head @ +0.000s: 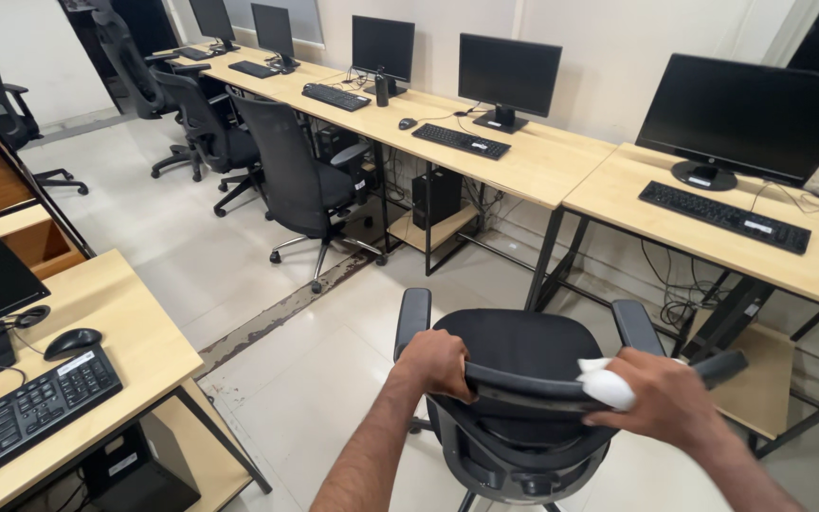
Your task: The person wipes the seat, armrests, and backrest of a black office chair using a white cloth. They move the chair slightly to access different parts and continue wiping the surfaces thoroughly.
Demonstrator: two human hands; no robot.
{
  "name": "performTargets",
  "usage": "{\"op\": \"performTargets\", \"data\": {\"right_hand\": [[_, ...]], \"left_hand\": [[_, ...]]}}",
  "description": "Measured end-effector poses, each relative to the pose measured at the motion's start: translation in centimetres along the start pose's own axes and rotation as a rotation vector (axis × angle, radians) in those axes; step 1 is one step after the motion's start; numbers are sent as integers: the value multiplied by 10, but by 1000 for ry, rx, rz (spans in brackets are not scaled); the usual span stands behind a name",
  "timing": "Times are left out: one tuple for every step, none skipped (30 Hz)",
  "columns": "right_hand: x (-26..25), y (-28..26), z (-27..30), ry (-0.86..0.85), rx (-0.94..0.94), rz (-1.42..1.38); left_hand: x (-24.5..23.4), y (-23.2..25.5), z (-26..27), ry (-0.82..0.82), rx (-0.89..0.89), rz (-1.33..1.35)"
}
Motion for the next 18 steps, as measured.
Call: {"op": "performTargets", "data": {"right_hand": [[-6,7,5,42,-2,20],[-12,14,10,83,-5,39],[-17,21,14,123,-6,58],[-14,30,13,97,34,90],[-8,36,11,71,75,119],[-2,42,8,45,116,147],[3,42,5,52,114,149],[8,42,2,59,112,151],[10,42,-2,70,113,155],[11,39,-5,86,95,150],[13,36,-6,102,82,148],[15,33,-6,118,68,145],[15,28,-7,137,44,146],[15,24,-8,157,21,146],[14,20,-9,183,-2,145],[16,18,-10,188,9,134],[16,16,-11,198,19,126],[16,15,-12,208,30,118]], "left_hand": [[-5,-1,2,36,19,-10],[-8,-4,3,39,20,-7],[-10,-5,3,40,21,-4],[-12,-7,2,40,23,0],[-13,-11,2,44,20,6],[-15,-15,1,48,16,12],[-15,-18,1,46,9,19],[-14,-24,2,33,-6,18],[-15,-30,0,24,-18,15],[-16,-37,-1,15,-31,12],[-15,-41,-4,-12,-42,-5],[-14,-46,-7,-40,-53,-23],[-12,-51,-8,-70,-66,-40],[-13,-54,-9,-66,-63,-30],[-17,-57,-10,-61,-60,-25],[-21,-59,-10,-56,-58,-19],[-26,-60,-11,-50,-51,-34],[-31,-60,-12,-45,-45,-49]]}}
Point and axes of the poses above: each hand's wrist, its own z-axis away from the middle knuckle, its own x-axis out of the palm, y = z × x, the point moved 9 cm from there along -z, towards the middle knuckle, and after that the axes turned 7 degrees about -y, right-handed, at the moved point
